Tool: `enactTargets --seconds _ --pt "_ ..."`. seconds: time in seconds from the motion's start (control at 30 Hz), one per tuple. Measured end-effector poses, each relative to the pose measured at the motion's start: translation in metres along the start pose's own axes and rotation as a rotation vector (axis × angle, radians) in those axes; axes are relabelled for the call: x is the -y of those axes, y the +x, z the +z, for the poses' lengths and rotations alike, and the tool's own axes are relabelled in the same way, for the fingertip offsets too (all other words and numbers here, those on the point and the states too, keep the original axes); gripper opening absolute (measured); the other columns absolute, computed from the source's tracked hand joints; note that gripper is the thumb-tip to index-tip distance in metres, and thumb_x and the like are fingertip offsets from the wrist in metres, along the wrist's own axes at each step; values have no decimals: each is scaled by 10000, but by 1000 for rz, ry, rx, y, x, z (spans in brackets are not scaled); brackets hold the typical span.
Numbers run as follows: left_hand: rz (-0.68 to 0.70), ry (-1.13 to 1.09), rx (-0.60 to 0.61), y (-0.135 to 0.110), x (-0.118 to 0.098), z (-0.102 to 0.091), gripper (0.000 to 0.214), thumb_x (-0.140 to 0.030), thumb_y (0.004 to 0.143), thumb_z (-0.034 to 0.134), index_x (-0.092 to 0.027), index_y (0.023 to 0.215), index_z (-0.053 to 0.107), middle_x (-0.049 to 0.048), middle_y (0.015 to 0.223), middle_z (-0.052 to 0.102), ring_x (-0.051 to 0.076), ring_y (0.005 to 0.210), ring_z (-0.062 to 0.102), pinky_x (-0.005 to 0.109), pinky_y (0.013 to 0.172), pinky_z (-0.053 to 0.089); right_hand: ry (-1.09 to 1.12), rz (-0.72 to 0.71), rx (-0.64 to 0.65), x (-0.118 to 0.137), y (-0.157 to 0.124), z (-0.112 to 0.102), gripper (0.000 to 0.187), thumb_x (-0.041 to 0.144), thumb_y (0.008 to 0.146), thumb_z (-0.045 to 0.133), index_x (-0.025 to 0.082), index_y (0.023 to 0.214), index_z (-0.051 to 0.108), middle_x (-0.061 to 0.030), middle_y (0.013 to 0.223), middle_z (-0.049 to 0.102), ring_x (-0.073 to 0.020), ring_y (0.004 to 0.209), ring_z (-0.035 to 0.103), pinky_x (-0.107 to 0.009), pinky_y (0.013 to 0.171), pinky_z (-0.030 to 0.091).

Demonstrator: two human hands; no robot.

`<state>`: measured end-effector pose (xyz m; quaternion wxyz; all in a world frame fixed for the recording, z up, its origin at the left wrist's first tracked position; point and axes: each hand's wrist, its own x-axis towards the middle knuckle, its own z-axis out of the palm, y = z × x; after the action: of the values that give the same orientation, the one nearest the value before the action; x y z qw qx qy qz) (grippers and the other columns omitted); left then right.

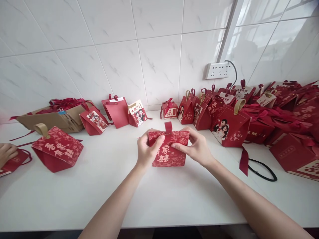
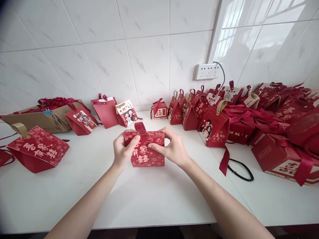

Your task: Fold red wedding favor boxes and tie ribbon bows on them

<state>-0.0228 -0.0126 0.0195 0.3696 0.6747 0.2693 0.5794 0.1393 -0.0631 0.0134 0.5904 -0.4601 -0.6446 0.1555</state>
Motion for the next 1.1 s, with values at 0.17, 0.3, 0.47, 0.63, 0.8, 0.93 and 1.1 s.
enactTargets --seconds 0.17,0.3,0.47,0.63,0.8,0.93,1.1 --pt "41 102 72 -4 1 4 233 -341 763 629 -168 647 524 -33 591 506 91 555 465 209 557 410 86 -92 -29 3 1 -7 419 402 695 733 224 1039 573 -60 1004 609 -205 909 593 -353 811 487" --pt "45 137 100 -8 4 8 233 -342 763 624 -174 645 512 -42 563 482 89 542 449 208 554 409 123 -65 -73 13 0 -8 215 365 751 688 220 899 629 -47 904 634 -185 840 606 -322 738 504" --pt "30 72 142 -8 0 8 211 -349 742 634 -177 667 538 -22 600 538 102 562 504 219 555 430 139 23 -131 22 -1 -3 104 316 806 624 214 812 638 -6 761 648 -125 687 598 -239 612 491" --pt "-17 31 151 -9 -6 10 222 -342 685 689 -190 825 607 2 717 635 129 633 595 233 596 473 134 26 -75 25 -2 -2 129 298 807 607 210 890 651 12 685 591 -102 586 536 -219 515 436" --pt "23 47 222 -11 -12 12 134 -309 765 621 -182 726 602 3 695 621 121 632 576 239 612 463 220 52 -42 25 -1 -3 173 299 810 597 186 683 623 6 685 567 -99 612 519 -223 544 413" --pt "30 30 244 -11 -12 11 131 -297 775 610 -181 716 592 5 709 608 129 662 569 249 635 457 304 125 -31 22 -1 -4 215 353 790 615 188 651 613 8 666 560 -104 601 504 -222 524 402" --pt "29 29 254 -11 -11 11 135 -295 775 612 -183 709 576 1 686 581 123 631 542 249 610 447 315 165 -32 21 0 -3 254 408 768 635 192 636 611 8 644 552 -104 577 490 -225 510 400"
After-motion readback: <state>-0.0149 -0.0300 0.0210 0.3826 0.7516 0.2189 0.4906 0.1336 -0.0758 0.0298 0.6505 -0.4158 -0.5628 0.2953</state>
